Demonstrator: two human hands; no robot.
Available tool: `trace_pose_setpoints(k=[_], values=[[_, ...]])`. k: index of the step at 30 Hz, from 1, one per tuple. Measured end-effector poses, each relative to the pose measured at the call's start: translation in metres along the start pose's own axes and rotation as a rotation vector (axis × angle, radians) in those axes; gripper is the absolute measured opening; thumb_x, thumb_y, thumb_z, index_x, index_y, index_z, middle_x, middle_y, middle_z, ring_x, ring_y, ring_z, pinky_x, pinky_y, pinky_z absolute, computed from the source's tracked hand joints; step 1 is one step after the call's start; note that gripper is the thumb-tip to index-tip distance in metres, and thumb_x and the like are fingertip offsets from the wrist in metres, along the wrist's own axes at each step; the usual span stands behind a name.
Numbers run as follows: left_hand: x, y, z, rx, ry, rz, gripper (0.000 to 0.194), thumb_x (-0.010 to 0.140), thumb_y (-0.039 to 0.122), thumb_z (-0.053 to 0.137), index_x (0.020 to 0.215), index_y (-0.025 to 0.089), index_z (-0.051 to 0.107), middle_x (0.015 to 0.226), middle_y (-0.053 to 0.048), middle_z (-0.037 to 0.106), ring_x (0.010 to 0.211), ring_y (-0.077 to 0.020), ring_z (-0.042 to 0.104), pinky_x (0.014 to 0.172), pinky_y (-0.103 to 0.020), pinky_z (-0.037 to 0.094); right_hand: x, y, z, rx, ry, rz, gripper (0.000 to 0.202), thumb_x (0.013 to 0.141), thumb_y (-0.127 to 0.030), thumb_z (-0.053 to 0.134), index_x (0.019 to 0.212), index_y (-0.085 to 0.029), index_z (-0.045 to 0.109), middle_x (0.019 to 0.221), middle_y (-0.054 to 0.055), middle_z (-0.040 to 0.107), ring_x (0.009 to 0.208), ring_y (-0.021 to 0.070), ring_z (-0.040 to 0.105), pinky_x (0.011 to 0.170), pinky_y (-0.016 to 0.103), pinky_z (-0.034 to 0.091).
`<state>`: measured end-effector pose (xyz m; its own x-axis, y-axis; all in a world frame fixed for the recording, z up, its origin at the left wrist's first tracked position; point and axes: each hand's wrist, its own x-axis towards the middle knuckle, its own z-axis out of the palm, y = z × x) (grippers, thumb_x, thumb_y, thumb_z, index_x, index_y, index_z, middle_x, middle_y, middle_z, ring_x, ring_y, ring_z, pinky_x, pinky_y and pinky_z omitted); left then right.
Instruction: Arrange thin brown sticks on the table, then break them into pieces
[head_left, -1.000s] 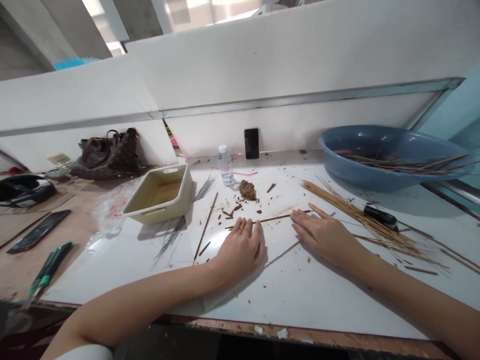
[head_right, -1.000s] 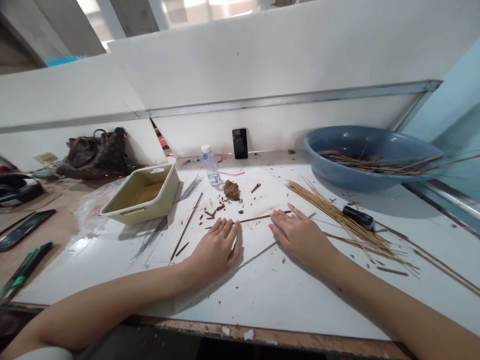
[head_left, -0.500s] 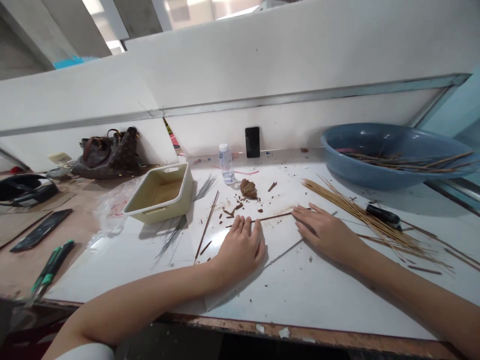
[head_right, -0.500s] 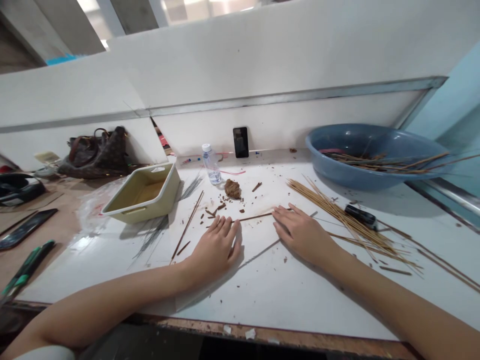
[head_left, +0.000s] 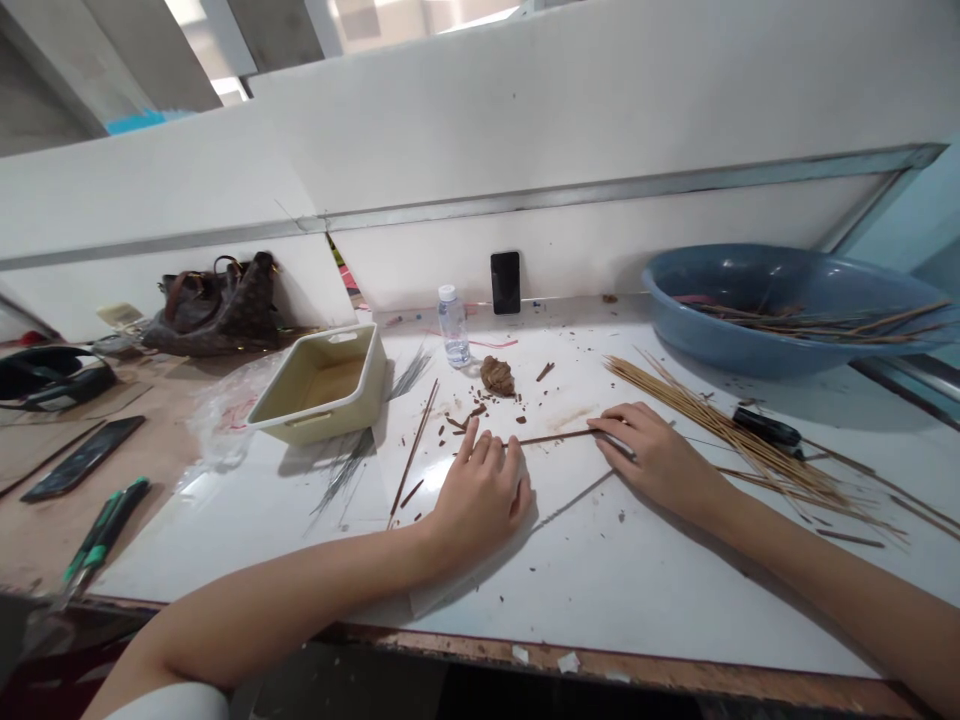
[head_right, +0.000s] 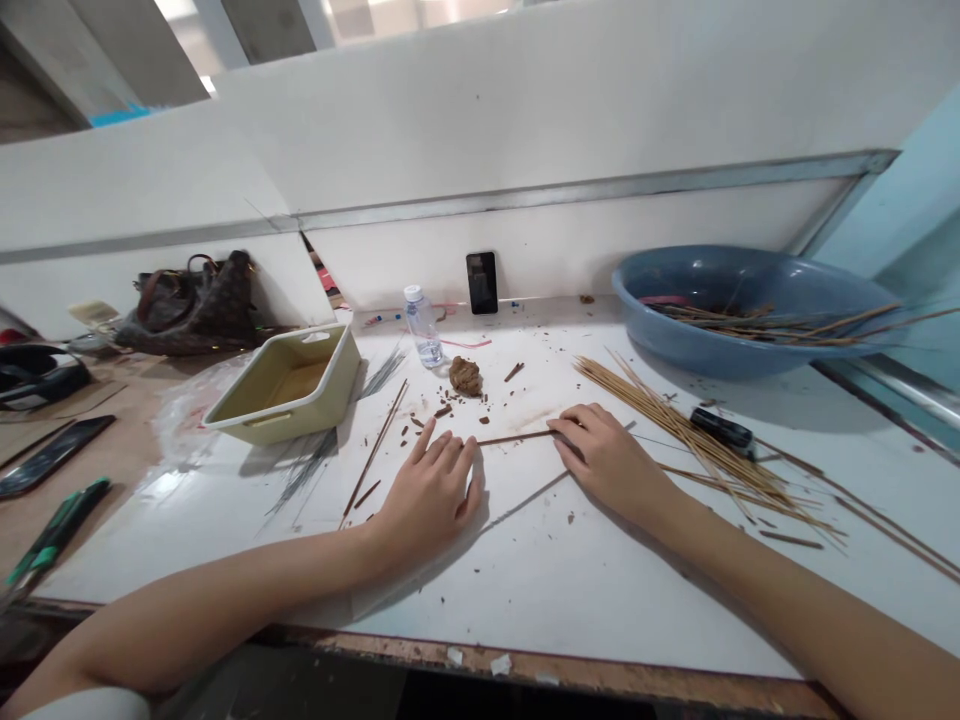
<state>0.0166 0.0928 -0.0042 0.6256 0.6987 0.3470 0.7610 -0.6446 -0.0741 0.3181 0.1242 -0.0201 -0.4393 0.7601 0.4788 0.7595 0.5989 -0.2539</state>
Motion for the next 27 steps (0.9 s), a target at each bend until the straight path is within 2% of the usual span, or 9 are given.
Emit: trace_pose_setpoints(k=[2, 5, 10, 18, 22, 27], values=[[0.0, 0.0, 0.0, -0.001, -0.002, 0.003, 0.052, 0.108, 0.031, 0.045, 0.151, 0.006, 0.058, 0.136, -0.023, 0.074, 0.134, -0.0384, 0.065, 0.13, -0.068, 0.032, 0.0, 0.005, 0.0, -0.007, 0.031, 0.004, 0.038, 0.11, -0.033, 0.048, 0.138, -0.023, 0.073, 0.126, 0.016, 0.072, 0.122, 0.0361, 0.064, 0.105, 0.057, 0.056], [0.0, -0.001, 0.0, 0.011, -0.009, 0.008, 0.05, 0.108, 0.032, 0.045, 0.148, 0.007, 0.061, 0.136, -0.022, 0.074, 0.134, -0.0377, 0.065, 0.13, -0.066, 0.034, -0.001, 0.015, 0.001, -0.013, 0.046, 0.003, 0.032, 0.11, -0.036, 0.053, 0.127, -0.024, 0.077, 0.134, 0.015, 0.069, 0.128, 0.0359, 0.06, 0.112, 0.059, 0.051], [-0.001, -0.001, 0.003, 0.017, 0.001, 0.026, 0.048, 0.108, 0.03, 0.044, 0.145, 0.005, 0.063, 0.133, -0.022, 0.075, 0.132, -0.0365, 0.066, 0.129, -0.064, 0.036, 0.0, 0.027, 0.005, 0.019, 0.041, 0.015, 0.03, 0.11, -0.039, 0.053, 0.112, -0.027, 0.081, 0.131, 0.012, 0.071, 0.128, 0.0351, 0.061, 0.111, 0.058, 0.051], [0.0, -0.001, 0.002, -0.013, 0.014, 0.046, 0.045, 0.108, 0.027, 0.043, 0.142, 0.007, 0.065, 0.136, -0.022, 0.074, 0.131, -0.0353, 0.067, 0.129, -0.062, 0.039, 0.002, 0.032, 0.009, 0.054, 0.054, 0.034, 0.028, 0.11, -0.038, 0.053, 0.109, -0.027, 0.079, 0.127, 0.012, 0.073, 0.124, 0.0331, 0.063, 0.109, 0.057, 0.051], [0.0, -0.001, 0.003, -0.01, 0.02, 0.053, 0.046, 0.108, 0.026, 0.044, 0.147, 0.009, 0.062, 0.14, -0.021, 0.073, 0.136, -0.0364, 0.065, 0.127, -0.063, 0.04, 0.002, 0.032, 0.009, 0.057, 0.05, 0.027, 0.029, 0.109, -0.037, 0.052, 0.106, -0.028, 0.08, 0.126, 0.012, 0.073, 0.124, 0.0339, 0.063, 0.107, 0.058, 0.051], [0.0, -0.001, 0.005, 0.004, 0.024, 0.076, 0.047, 0.108, 0.027, 0.045, 0.145, 0.006, 0.063, 0.144, -0.022, 0.071, 0.138, -0.0365, 0.065, 0.127, -0.059, 0.041, 0.003, 0.03, 0.01, 0.073, 0.049, 0.052, 0.031, 0.11, -0.039, 0.051, 0.104, -0.027, 0.079, 0.121, 0.012, 0.074, 0.121, 0.0338, 0.064, 0.106, 0.057, 0.051]])
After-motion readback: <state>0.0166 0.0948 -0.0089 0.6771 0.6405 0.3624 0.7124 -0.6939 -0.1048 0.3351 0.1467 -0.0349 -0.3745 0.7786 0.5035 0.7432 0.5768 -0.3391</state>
